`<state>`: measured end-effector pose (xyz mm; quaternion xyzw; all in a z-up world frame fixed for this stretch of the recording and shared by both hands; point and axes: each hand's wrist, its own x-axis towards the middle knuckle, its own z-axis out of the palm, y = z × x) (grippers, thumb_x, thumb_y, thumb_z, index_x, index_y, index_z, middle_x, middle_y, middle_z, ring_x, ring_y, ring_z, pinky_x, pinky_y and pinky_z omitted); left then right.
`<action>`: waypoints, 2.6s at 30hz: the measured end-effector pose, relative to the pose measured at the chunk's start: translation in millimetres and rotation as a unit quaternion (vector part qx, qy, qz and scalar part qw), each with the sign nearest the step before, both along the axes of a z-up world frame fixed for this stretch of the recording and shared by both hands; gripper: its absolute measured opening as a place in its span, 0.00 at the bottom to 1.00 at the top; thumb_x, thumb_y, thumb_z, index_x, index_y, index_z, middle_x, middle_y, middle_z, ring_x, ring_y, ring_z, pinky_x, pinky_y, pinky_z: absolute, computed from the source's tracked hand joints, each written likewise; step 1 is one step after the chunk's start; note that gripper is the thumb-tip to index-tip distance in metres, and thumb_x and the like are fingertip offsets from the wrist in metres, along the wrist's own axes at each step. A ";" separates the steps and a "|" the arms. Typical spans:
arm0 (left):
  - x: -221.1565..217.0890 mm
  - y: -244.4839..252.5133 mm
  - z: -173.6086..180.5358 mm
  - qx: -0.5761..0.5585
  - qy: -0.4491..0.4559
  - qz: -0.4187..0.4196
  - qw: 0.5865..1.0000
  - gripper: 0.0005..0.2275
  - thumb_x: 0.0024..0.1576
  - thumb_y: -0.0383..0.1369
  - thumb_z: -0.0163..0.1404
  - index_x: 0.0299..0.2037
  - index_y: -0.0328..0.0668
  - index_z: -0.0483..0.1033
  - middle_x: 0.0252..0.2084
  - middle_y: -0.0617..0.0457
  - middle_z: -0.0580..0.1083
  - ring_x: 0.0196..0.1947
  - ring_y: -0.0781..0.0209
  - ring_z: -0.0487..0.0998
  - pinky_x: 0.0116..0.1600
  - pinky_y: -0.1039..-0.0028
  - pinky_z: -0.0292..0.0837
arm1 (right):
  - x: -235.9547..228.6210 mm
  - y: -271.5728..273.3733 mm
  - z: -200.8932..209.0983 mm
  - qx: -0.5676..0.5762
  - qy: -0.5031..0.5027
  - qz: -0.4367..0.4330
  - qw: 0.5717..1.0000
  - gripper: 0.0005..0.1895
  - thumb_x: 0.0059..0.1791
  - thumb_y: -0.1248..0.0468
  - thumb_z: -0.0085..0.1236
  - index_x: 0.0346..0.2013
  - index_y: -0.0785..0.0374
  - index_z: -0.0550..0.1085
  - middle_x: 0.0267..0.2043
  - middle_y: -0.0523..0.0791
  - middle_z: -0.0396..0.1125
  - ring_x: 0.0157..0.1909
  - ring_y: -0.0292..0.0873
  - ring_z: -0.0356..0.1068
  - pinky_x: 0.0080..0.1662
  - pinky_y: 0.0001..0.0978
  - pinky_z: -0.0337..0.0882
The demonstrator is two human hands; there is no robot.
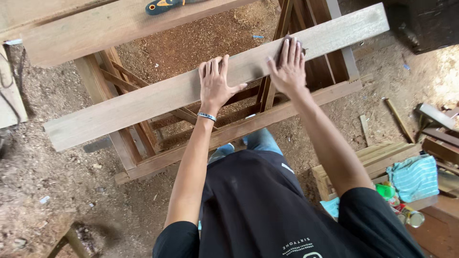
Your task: The person sands a long piece of wood using a piece of sandpaper, moving it back and forth along the surfaces and edges.
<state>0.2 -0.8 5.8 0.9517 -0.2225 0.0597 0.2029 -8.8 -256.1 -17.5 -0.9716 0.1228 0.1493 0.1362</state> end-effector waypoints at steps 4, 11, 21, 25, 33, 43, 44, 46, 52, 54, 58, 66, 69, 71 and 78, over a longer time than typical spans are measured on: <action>-5.0 2.8 9.1 0.017 0.021 0.003 1.000 0.46 0.46 0.66 0.58 0.66 0.36 0.64 0.56 0.45 0.67 0.61 0.50 0.63 0.70 0.53 0.49 | 11.2 -49.6 6.9 0.022 0.022 -0.028 0.999 0.46 0.57 0.33 0.18 0.77 0.60 0.25 0.83 0.52 0.16 0.83 0.53 0.16 0.79 0.51 0.25; -1.5 1.3 -6.7 -0.056 -0.035 0.020 0.998 0.28 0.67 0.56 0.40 0.63 0.38 0.71 0.57 0.45 0.73 0.61 0.51 0.69 0.70 0.57 0.53 | 34.3 -65.9 -8.7 -0.039 -0.019 -0.010 0.999 0.52 0.58 0.30 0.23 0.77 0.68 0.28 0.81 0.57 0.16 0.82 0.58 0.18 0.78 0.52 0.25; 11.6 -47.1 7.4 0.036 0.021 0.187 0.982 0.15 0.66 0.48 0.46 0.44 0.48 0.78 0.47 0.52 0.74 0.54 0.54 0.71 0.65 0.56 0.56 | 13.2 -151.3 25.8 0.034 -0.021 0.028 0.999 0.44 0.58 0.37 0.23 0.78 0.61 0.31 0.82 0.49 0.21 0.82 0.48 0.20 0.78 0.45 0.27; 29.7 -98.3 -2.8 0.055 0.022 0.146 0.988 0.15 0.65 0.48 0.46 0.44 0.46 0.79 0.51 0.49 0.72 0.56 0.53 0.69 0.65 0.52 0.52 | 37.5 -147.2 39.7 -0.018 0.020 0.001 1.000 0.46 0.59 0.35 0.23 0.77 0.66 0.31 0.82 0.54 0.20 0.81 0.52 0.19 0.78 0.49 0.27; 22.6 -179.4 -27.6 0.083 -0.021 0.110 0.990 0.22 0.64 0.49 0.46 0.58 0.42 0.72 0.56 0.48 0.72 0.60 0.50 0.67 0.70 0.46 0.46 | -7.6 -154.6 13.7 0.051 -0.047 0.154 0.986 0.42 0.57 0.38 0.21 0.77 0.63 0.36 0.80 0.51 0.25 0.81 0.48 0.24 0.76 0.45 0.28; 14.4 -179.7 -11.3 0.067 -0.059 0.102 0.991 0.22 0.63 0.48 0.48 0.60 0.42 0.72 0.57 0.46 0.72 0.61 0.49 0.68 0.72 0.49 0.47 | 14.6 -200.7 0.8 -0.011 -0.073 0.060 0.995 0.45 0.59 0.36 0.22 0.76 0.71 0.38 0.80 0.56 0.27 0.80 0.54 0.26 0.75 0.49 0.29; 13.7 -181.2 -10.3 0.069 -0.061 0.100 0.991 0.23 0.63 0.49 0.48 0.60 0.42 0.72 0.56 0.46 0.72 0.60 0.49 0.68 0.72 0.49 0.48 | 14.0 -198.9 3.6 0.008 -0.090 0.080 0.993 0.44 0.59 0.37 0.22 0.76 0.70 0.38 0.80 0.55 0.27 0.81 0.53 0.26 0.76 0.48 0.29; 8.3 -177.2 -9.6 0.066 -0.047 0.099 0.992 0.23 0.63 0.50 0.48 0.60 0.42 0.72 0.57 0.47 0.73 0.60 0.50 0.68 0.72 0.49 0.48 | -3.7 -184.1 3.5 0.057 -0.106 0.124 0.985 0.42 0.59 0.38 0.22 0.77 0.66 0.39 0.80 0.53 0.27 0.82 0.50 0.26 0.77 0.46 0.29; 12.1 -179.7 -12.4 0.054 -0.046 0.102 0.992 0.23 0.64 0.51 0.47 0.59 0.42 0.73 0.57 0.47 0.73 0.60 0.51 0.69 0.72 0.50 0.49 | -1.0 -255.1 -0.9 0.013 -0.048 0.133 0.990 0.38 0.60 0.43 0.20 0.77 0.64 0.35 0.81 0.51 0.24 0.81 0.51 0.24 0.76 0.46 0.25; 12.3 -177.6 -16.7 0.055 -0.049 0.115 0.991 0.21 0.66 0.50 0.44 0.60 0.43 0.73 0.57 0.48 0.74 0.60 0.52 0.69 0.73 0.51 0.48 | 12.6 -278.8 -0.3 0.047 -0.061 0.062 0.995 0.38 0.59 0.43 0.19 0.78 0.61 0.35 0.82 0.49 0.24 0.82 0.49 0.23 0.77 0.46 0.25; 17.7 -182.6 -22.9 0.071 -0.055 0.139 0.986 0.18 0.69 0.47 0.40 0.58 0.46 0.75 0.56 0.50 0.75 0.60 0.53 0.71 0.73 0.52 0.49 | 34.2 -271.0 1.1 0.036 -0.039 -0.008 0.999 0.42 0.61 0.39 0.19 0.77 0.66 0.34 0.82 0.53 0.22 0.81 0.51 0.20 0.77 0.49 0.24; 15.4 -186.0 -18.6 0.073 -0.086 0.138 0.984 0.17 0.69 0.45 0.41 0.56 0.44 0.76 0.54 0.49 0.76 0.57 0.52 0.72 0.72 0.53 0.52 | -17.9 -269.3 -6.8 0.029 -0.041 0.067 0.996 0.41 0.60 0.38 0.22 0.79 0.60 0.33 0.82 0.49 0.19 0.83 0.46 0.20 0.78 0.47 0.23; 14.6 -186.8 -17.2 0.077 -0.094 0.138 0.983 0.17 0.69 0.44 0.42 0.55 0.43 0.77 0.53 0.49 0.76 0.57 0.52 0.72 0.71 0.53 0.53 | -9.3 -295.5 -6.5 0.037 -0.040 0.008 0.998 0.41 0.60 0.38 0.21 0.79 0.60 0.33 0.83 0.48 0.20 0.84 0.45 0.20 0.80 0.46 0.23; 16.2 -188.2 -16.9 0.076 -0.094 0.139 0.983 0.17 0.69 0.44 0.42 0.54 0.43 0.77 0.53 0.50 0.76 0.56 0.52 0.73 0.71 0.53 0.54 | 9.3 -299.9 -7.2 0.032 -0.049 -0.020 0.998 0.43 0.60 0.37 0.21 0.79 0.63 0.33 0.83 0.51 0.20 0.84 0.48 0.20 0.79 0.47 0.23; 17.9 -190.5 -13.4 0.063 -0.084 0.134 0.985 0.16 0.69 0.43 0.42 0.55 0.43 0.76 0.53 0.50 0.76 0.56 0.53 0.72 0.71 0.55 0.53 | 3.1 -258.0 -5.8 0.035 -0.088 0.063 0.993 0.48 0.57 0.33 0.23 0.77 0.69 0.38 0.80 0.57 0.25 0.81 0.56 0.24 0.77 0.48 0.28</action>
